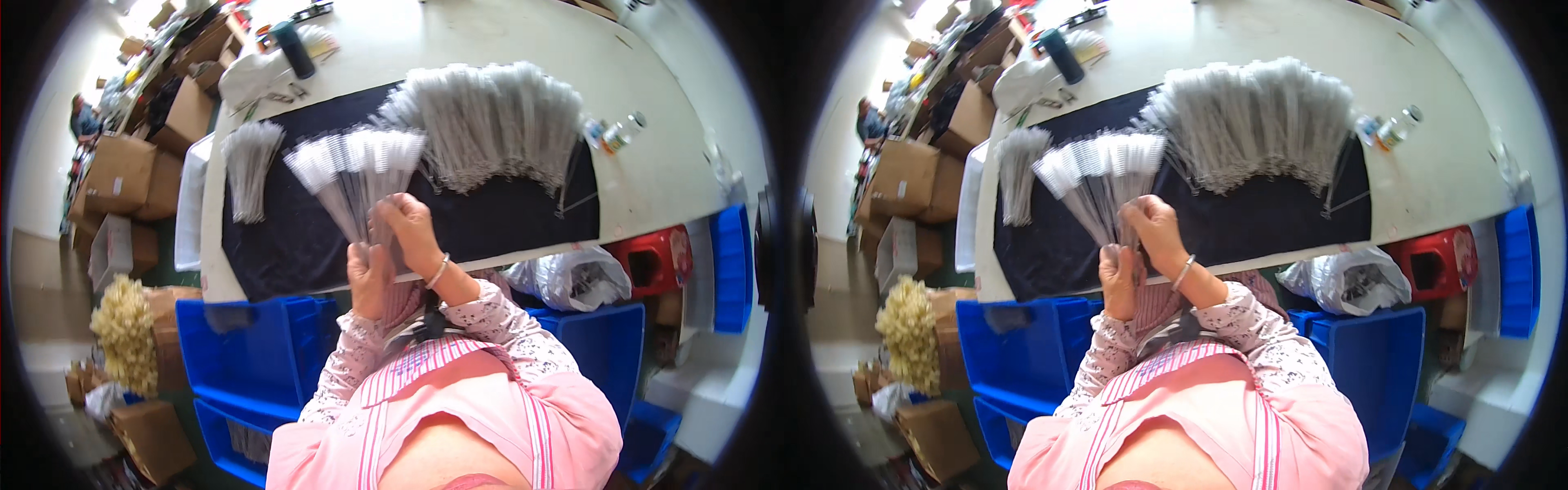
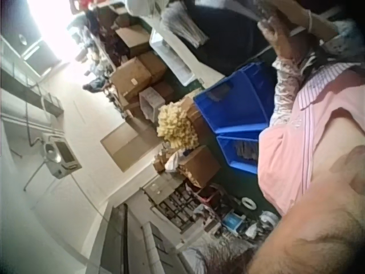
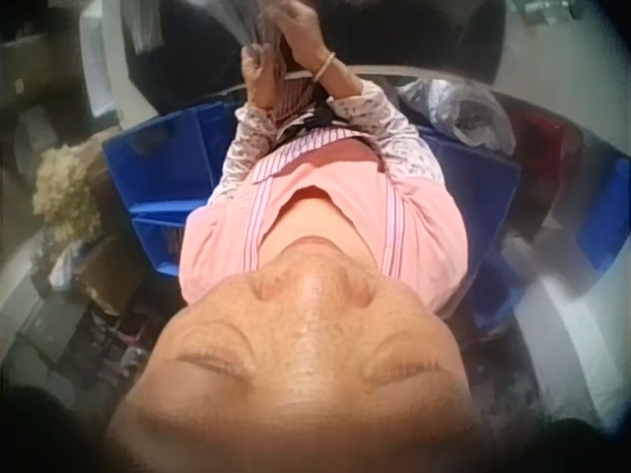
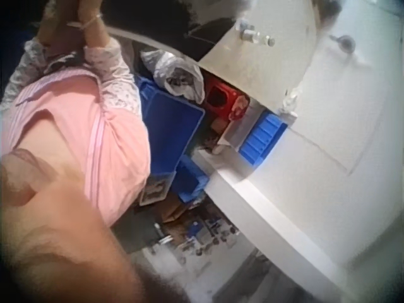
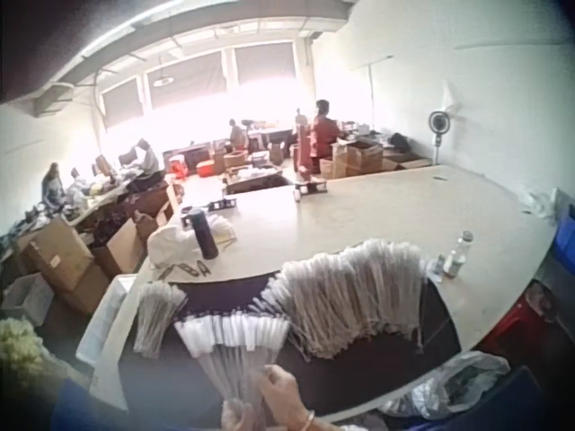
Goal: The person gathers bundles of white bristle brushes from a table and places them into blue plastic bins. They repeatedly pick up groups of brushes, align them, and deposit them into the bins.
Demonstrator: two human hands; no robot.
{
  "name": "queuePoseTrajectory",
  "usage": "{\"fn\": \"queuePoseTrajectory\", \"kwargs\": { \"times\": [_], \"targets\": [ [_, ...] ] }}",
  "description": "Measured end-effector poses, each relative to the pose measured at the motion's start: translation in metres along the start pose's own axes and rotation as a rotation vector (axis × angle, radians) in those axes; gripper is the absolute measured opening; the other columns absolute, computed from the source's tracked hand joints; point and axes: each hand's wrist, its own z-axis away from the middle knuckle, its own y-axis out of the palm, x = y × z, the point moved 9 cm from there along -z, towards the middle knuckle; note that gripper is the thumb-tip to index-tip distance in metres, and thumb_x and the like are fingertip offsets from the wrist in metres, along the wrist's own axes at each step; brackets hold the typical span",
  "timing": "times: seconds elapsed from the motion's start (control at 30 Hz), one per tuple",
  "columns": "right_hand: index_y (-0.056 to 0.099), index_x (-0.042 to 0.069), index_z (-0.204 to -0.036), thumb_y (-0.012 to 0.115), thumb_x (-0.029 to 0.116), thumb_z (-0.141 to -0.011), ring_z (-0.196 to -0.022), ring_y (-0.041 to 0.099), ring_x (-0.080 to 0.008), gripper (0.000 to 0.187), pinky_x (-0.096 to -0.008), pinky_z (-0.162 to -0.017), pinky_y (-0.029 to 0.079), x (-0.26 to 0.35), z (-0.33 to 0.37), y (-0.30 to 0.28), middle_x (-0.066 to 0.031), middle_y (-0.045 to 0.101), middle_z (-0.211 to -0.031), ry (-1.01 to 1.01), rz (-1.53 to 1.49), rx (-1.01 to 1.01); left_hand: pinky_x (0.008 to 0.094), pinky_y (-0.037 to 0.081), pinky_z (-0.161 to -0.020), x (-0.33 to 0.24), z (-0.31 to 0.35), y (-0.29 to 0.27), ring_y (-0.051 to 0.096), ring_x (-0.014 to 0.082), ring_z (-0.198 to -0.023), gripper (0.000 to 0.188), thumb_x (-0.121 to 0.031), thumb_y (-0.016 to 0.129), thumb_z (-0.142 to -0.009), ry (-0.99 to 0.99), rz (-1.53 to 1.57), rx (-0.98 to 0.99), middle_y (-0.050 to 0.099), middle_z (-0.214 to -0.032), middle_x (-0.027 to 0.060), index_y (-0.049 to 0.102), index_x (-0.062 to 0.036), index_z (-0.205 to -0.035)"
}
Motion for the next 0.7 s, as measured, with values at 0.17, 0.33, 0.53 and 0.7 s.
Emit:
{"fn": "queuePoseTrajectory", "kwargs": {
  "times": [0.17, 0.33, 0.53, 0.7],
  "targets": [
    [0.059, 0.002, -0.088, 0.062, 0.017, -0.089, -0.065, 0.053, -0.0049, 0.015, -0.0214, -0.056, 0.043, -0.005, 0.0, -0.004, 0.0001, 0.059, -0.075, 0.061, -0.096, -0.012, 0.0188, 0.036, -0.035, 0.007, 0.002, 0.0, 0.048, 0.0073, -0.043, 0.025, -0.026, 0.064, -0.089, -0.013, 0.076, -0.036, 0.056, -0.064, 0.0022, 0.045, -0.0148, -0.079],
    [0.06, 0.001, -0.089, 0.062, 0.012, -0.089, -0.067, 0.06, -0.0089, 0.012, -0.0223, -0.059, 0.049, 0.003, -0.001, -0.013, -0.0031, 0.063, -0.076, -0.015, 0.143, 0.006, 0.0206, 0.034, -0.036, 0.014, 0.004, 0.001, 0.044, 0.0068, -0.043, 0.031, -0.017, 0.062, -0.09, -0.054, 0.046, -0.099, 0.047, -0.058, -0.0011, 0.036, -0.0148, -0.076],
    [0.061, 0.001, -0.083, 0.067, 0.009, -0.085, -0.061, 0.057, -0.006, 0.01, -0.0201, -0.054, 0.046, 0.003, 0.002, -0.008, -0.0027, 0.064, -0.072, -0.001, 0.126, 0.049, 0.0211, 0.039, -0.038, 0.016, 0.011, -0.003, 0.049, 0.0076, -0.045, 0.024, -0.01, 0.065, -0.087, -0.029, 0.033, -0.087, 0.054, -0.062, 0.0016, 0.042, -0.0085, -0.082],
    [0.062, 0.001, -0.077, 0.064, 0.015, -0.088, -0.058, 0.054, -0.0045, 0.018, -0.0198, -0.05, 0.043, 0.002, 0.001, -0.007, -0.0014, 0.062, -0.068, -0.035, 0.202, 0.05, 0.0198, 0.039, -0.042, 0.013, 0.009, 0.007, 0.049, 0.0077, -0.049, 0.018, -0.006, 0.066, -0.084, -0.043, 0.001, 0.004, 0.058, -0.071, 0.0026, 0.052, -0.0047, -0.095]
  ]
}}
